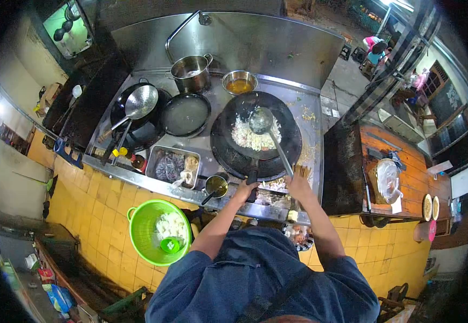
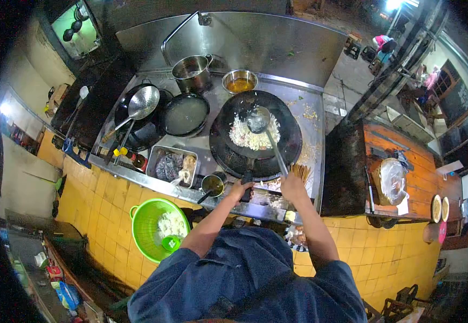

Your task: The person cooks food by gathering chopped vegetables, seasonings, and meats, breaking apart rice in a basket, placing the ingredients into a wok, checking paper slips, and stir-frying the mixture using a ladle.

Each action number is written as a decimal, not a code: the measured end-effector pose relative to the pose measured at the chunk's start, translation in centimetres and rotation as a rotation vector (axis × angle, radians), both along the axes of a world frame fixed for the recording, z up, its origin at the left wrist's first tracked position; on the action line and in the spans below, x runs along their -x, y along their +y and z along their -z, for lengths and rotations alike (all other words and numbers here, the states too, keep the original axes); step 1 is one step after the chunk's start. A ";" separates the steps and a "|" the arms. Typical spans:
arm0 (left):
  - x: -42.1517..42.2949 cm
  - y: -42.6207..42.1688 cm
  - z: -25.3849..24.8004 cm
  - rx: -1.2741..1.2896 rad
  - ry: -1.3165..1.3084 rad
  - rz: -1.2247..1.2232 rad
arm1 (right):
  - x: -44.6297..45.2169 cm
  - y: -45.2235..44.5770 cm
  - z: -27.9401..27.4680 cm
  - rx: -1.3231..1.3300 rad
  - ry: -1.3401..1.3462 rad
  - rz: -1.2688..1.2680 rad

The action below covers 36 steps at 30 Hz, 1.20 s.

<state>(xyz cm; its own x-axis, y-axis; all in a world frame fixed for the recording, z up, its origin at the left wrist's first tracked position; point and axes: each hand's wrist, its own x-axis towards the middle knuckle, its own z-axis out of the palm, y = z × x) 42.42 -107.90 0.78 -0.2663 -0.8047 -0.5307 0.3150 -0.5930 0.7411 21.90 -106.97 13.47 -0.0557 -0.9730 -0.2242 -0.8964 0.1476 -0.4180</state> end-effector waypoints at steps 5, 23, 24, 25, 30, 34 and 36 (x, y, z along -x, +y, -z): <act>-0.1 0.4 -0.8 0.026 0.011 -0.018 | -0.8 2.0 4.9 -0.064 -0.014 -0.199; 3.7 1.6 -12.2 -0.266 0.183 -0.081 | 2.1 1.6 -6.9 -0.164 0.348 -0.168; 3.2 2.3 -16.0 -0.333 0.418 -0.010 | 2.0 2.5 -9.6 -0.161 0.410 -0.228; 2.4 2.4 -18.3 -0.403 0.656 0.060 | 2.1 3.2 -11.6 -0.164 0.474 -0.290; -0.8 -0.1 -12.7 -0.326 0.402 0.148 | 3.6 5.4 -12.9 -0.061 0.417 -0.421; 0.8 6.6 -11.3 -0.304 0.190 0.141 | 2.4 6.6 -10.6 0.026 0.460 -0.328; 1.0 9.2 -16.1 -0.405 0.243 0.222 | 1.1 6.6 -10.5 -0.044 0.456 -0.211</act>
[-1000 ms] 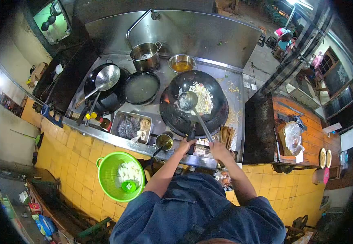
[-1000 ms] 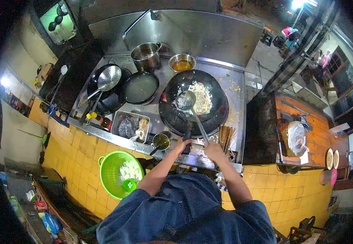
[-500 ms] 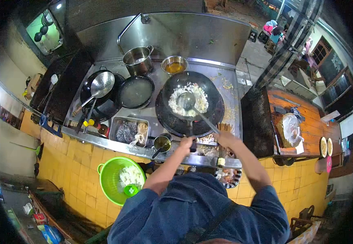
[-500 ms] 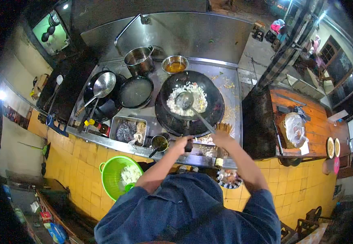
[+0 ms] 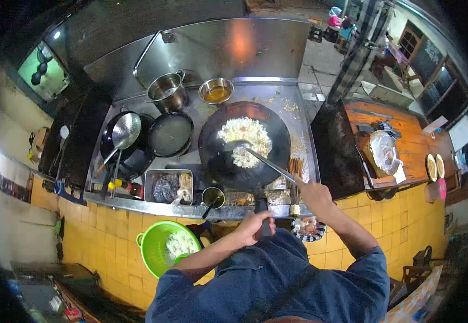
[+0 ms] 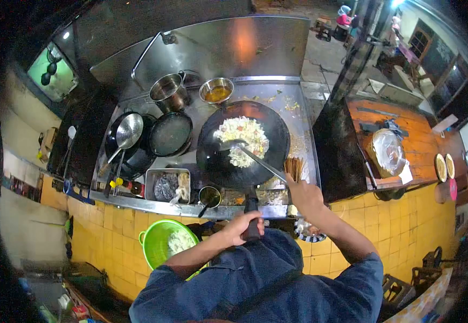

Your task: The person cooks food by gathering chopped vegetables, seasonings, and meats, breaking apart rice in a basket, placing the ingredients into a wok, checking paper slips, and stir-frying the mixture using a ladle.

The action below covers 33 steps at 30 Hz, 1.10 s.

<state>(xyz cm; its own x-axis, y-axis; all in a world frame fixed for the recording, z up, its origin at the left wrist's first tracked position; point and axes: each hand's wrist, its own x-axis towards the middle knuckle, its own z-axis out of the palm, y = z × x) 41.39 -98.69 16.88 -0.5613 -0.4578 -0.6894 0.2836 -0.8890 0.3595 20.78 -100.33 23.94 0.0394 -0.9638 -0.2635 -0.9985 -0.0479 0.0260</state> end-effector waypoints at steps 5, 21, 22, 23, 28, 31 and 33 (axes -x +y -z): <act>-2.2 -7.9 5.0 0.199 -0.062 -0.034 | -0.8 0.2 -0.2 -0.194 -0.023 -0.007; -3.1 -3.1 3.8 0.098 -0.058 0.045 | -0.9 -0.3 3.8 0.129 -0.243 0.181; -3.2 -1.7 2.7 0.059 -0.069 0.083 | -0.2 -0.3 2.6 0.065 -0.288 0.217; -3.4 -1.2 1.9 0.021 -0.081 0.112 | 0.3 0.1 1.2 0.078 -0.291 0.217; -3.9 -7.1 11.5 0.444 -0.187 -0.006 | -0.1 0.0 1.6 0.075 -0.574 0.274; -3.7 -9.9 15.5 0.534 -0.228 -0.012 | -2.3 -3.4 7.6 0.045 -0.766 0.324; -2.8 -10.1 15.7 0.481 -0.257 -0.101 | -3.2 -5.7 14.4 -0.033 -0.544 0.097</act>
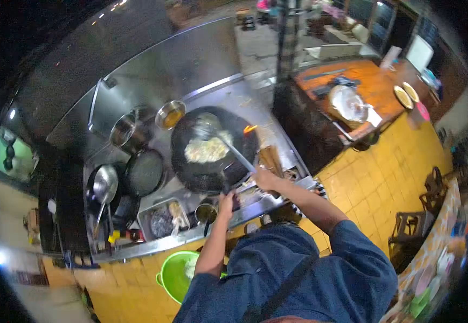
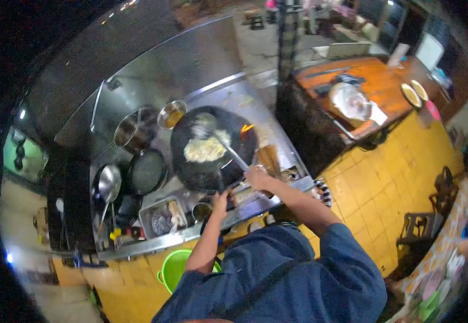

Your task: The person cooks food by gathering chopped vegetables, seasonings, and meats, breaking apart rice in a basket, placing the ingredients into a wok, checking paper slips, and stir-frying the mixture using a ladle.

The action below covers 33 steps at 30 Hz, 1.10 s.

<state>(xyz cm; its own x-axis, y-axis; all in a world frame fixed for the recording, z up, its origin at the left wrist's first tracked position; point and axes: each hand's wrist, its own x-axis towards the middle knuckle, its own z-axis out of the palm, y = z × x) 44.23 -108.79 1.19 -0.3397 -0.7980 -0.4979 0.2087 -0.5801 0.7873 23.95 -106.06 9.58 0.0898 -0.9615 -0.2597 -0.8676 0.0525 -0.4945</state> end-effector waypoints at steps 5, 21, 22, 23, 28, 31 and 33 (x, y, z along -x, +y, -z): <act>0.1 -0.2 -0.2 -0.038 0.046 -0.008 | -1.4 -2.4 -3.5 -0.110 0.198 -0.007; -1.4 2.5 -19.1 -0.567 0.536 0.127 | 0.5 7.0 -18.4 -0.068 0.507 -0.057; -1.9 1.6 -17.4 -0.508 0.485 0.145 | 0.4 7.4 -18.3 -0.025 0.508 -0.099; -2.3 0.8 -13.1 -0.417 0.454 0.140 | 0.3 7.6 -18.3 -0.011 0.497 -0.103; -1.4 8.8 -14.8 -0.359 0.136 0.163 | -0.3 7.6 -15.5 0.036 0.527 0.008; -1.5 8.8 -17.2 -0.407 0.058 0.322 | -0.7 7.2 -14.7 -0.043 0.477 0.085; -1.7 3.8 -14.5 -0.241 0.046 0.251 | -0.6 6.8 -13.6 -0.068 0.472 0.056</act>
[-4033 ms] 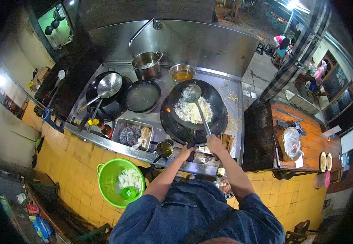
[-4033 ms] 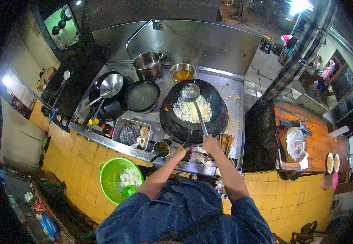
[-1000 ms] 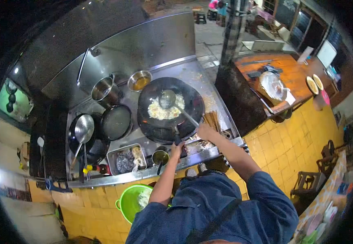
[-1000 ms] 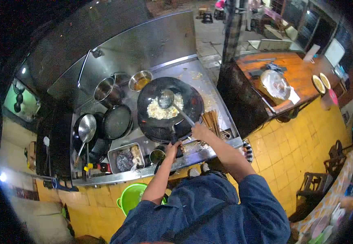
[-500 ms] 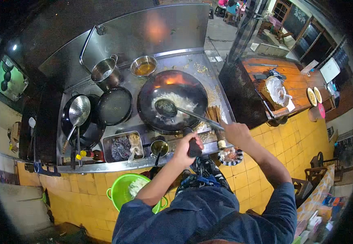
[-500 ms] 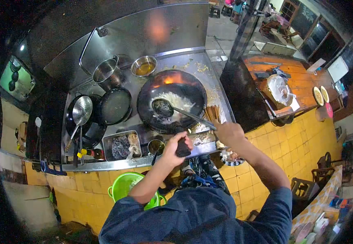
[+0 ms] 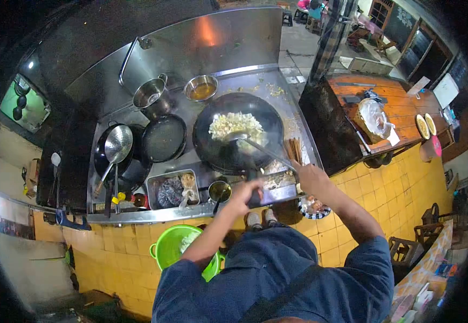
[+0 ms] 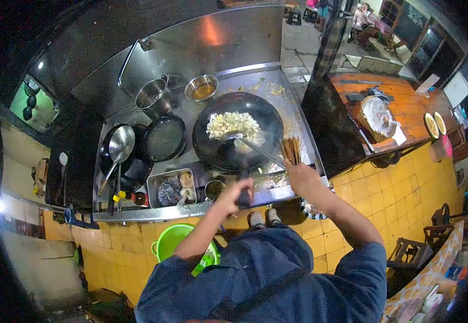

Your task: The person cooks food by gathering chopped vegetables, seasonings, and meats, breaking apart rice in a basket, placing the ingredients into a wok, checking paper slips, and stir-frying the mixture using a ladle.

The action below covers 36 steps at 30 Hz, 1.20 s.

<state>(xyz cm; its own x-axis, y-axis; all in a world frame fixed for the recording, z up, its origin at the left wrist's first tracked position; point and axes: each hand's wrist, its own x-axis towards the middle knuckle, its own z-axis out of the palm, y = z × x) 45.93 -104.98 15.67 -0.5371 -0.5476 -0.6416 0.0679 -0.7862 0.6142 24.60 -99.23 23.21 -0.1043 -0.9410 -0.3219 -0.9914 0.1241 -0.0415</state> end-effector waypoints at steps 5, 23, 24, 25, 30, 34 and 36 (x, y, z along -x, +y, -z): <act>0.2 2.7 3.2 -0.159 0.101 -0.144 | 0.7 -0.3 3.9 0.188 0.079 0.122; 1.1 -3.6 15.7 0.268 -0.125 -0.230 | 1.1 -6.0 10.4 0.123 -0.185 0.179; 0.7 -3.6 18.2 0.381 -0.259 -0.203 | 0.9 -5.2 8.6 0.158 -0.259 0.255; 0.5 -3.7 19.4 0.500 -0.386 -0.178 | 0.7 -5.0 9.1 0.160 -0.259 0.261; 0.1 1.1 7.3 0.352 -0.543 -0.061 | -1.7 -3.9 15.8 0.268 -0.535 0.343; -0.4 5.4 11.6 0.265 -0.342 -0.139 | -2.1 -3.8 15.2 -0.053 -1.424 0.633; -1.2 7.5 12.4 0.140 -0.254 -0.118 | -2.7 -2.8 14.9 -0.093 -1.644 0.674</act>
<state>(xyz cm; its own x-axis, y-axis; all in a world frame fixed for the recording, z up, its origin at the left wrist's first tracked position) 47.10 -97.52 3.25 -0.2964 -0.6890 -0.6614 -0.0159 -0.6889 0.7247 27.25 -102.08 8.28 0.0258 -0.8497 -0.5266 0.2793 0.5119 -0.8124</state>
